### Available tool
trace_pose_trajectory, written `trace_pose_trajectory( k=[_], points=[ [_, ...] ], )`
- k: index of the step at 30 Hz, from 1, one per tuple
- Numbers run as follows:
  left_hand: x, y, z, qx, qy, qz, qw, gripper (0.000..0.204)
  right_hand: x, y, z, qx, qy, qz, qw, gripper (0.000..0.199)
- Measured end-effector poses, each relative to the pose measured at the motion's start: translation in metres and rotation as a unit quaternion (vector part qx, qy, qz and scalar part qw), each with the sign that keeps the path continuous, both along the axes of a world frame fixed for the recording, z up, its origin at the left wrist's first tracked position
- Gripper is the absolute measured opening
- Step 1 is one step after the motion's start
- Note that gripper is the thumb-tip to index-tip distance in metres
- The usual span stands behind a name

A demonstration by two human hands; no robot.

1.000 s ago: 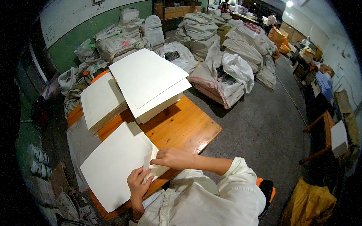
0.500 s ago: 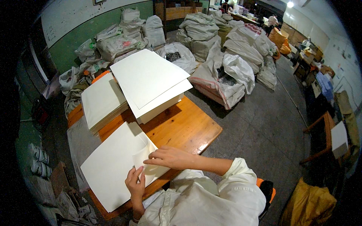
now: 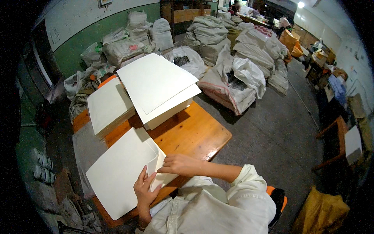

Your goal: The person wraps white rectangular paper sheets in clear plastic film on a wooden table. They align the film, fold edges, and smooth the surface, then stack the wrapped sheets. The process is repeated for multiple sheets.

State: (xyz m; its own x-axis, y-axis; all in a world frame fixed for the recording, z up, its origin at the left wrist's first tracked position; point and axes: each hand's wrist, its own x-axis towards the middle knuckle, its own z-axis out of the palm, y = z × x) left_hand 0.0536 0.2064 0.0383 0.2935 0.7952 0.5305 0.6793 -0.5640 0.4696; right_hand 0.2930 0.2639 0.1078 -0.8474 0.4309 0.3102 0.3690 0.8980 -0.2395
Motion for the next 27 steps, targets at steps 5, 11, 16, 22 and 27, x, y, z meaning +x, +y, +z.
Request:
trace_pose_trajectory(
  k=[5, 11, 16, 22, 27],
  points=[
    [0.001, 0.0, 0.0, -0.004, -0.015, -0.011, 1.0, 0.053, 0.001, 0.0, -0.001, 0.002, 0.008, -0.001, 1.0, 0.034],
    [0.0, 0.002, -0.001, -0.061, -0.079, -0.027, 0.995, 0.05, 0.003, 0.001, -0.004, 0.02, 0.039, 0.0, 0.999, 0.028],
    [-0.001, 0.001, -0.009, -0.039, -0.057, -0.013, 0.997, 0.044, 0.002, 0.002, -0.006, 0.018, 0.038, -0.003, 0.999, 0.027],
    [0.006, -0.001, 0.003, 0.023, -0.012, -0.007, 1.0, 0.033, -0.001, 0.003, -0.004, 0.011, 0.05, -0.006, 0.999, 0.027],
    [0.002, -0.002, -0.004, -0.009, -0.03, 0.024, 0.999, 0.031, -0.006, 0.001, 0.004, 0.011, 0.081, -0.018, 0.996, 0.031]
  ],
)
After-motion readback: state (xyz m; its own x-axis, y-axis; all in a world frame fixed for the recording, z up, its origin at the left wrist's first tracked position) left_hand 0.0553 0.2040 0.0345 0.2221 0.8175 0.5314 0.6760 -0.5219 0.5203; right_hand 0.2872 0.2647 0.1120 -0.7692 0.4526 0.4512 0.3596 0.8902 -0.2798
